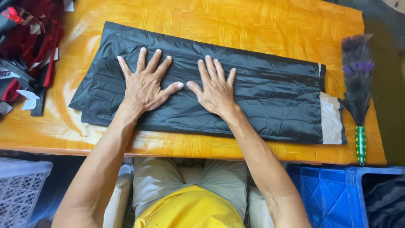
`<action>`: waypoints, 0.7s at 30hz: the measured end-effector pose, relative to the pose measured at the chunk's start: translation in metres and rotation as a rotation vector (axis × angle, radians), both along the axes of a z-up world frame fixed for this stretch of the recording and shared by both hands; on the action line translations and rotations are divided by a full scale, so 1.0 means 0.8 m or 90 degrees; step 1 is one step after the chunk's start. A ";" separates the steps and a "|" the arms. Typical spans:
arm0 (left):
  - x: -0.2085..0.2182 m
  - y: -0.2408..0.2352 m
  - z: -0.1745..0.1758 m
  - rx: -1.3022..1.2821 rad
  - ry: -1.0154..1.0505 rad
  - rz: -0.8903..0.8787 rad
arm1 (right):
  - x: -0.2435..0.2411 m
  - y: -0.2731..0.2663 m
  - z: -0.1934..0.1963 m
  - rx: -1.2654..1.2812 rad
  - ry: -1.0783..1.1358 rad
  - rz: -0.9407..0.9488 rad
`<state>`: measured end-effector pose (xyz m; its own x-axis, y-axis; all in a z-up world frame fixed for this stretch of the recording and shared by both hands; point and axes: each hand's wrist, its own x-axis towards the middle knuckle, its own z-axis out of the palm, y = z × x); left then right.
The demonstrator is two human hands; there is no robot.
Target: The person folds a large black fabric sheet on a wooden table. They use a feather duster to brush the surface, then fold the fabric in half multiple times, smoothing each fold with their hands. The fabric is folded into a compact rectangular bundle by the end.
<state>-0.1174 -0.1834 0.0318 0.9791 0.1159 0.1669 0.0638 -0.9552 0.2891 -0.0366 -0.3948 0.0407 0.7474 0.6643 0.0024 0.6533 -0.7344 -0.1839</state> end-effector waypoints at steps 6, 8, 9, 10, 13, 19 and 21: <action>-0.002 -0.004 0.014 -0.003 0.038 0.016 | 0.025 -0.075 -0.009 -0.034 0.010 -0.105; -0.002 -0.003 0.015 -0.001 0.055 0.019 | 0.033 -0.103 -0.013 -0.050 0.014 -0.148; -0.001 -0.003 0.015 -0.001 0.051 0.021 | 0.038 -0.120 -0.011 -0.050 0.010 -0.145; -0.002 -0.003 0.016 -0.001 0.061 0.022 | 0.041 -0.138 -0.012 -0.060 0.003 -0.182; -0.003 -0.003 0.016 -0.001 0.076 0.023 | 0.053 -0.196 -0.017 -0.078 -0.006 -0.258; -0.002 -0.008 0.028 0.008 0.108 0.020 | 0.070 -0.257 -0.033 -0.077 -0.022 -0.359; 0.007 -0.016 0.030 0.020 0.125 0.001 | 0.064 -0.250 -0.026 -0.069 -0.018 -0.386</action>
<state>-0.1119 -0.1965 0.0561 0.9931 0.1148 -0.0236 0.1171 -0.9635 0.2408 0.0149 -0.5946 0.0197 0.9929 0.1180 -0.0154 0.1165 -0.9903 -0.0759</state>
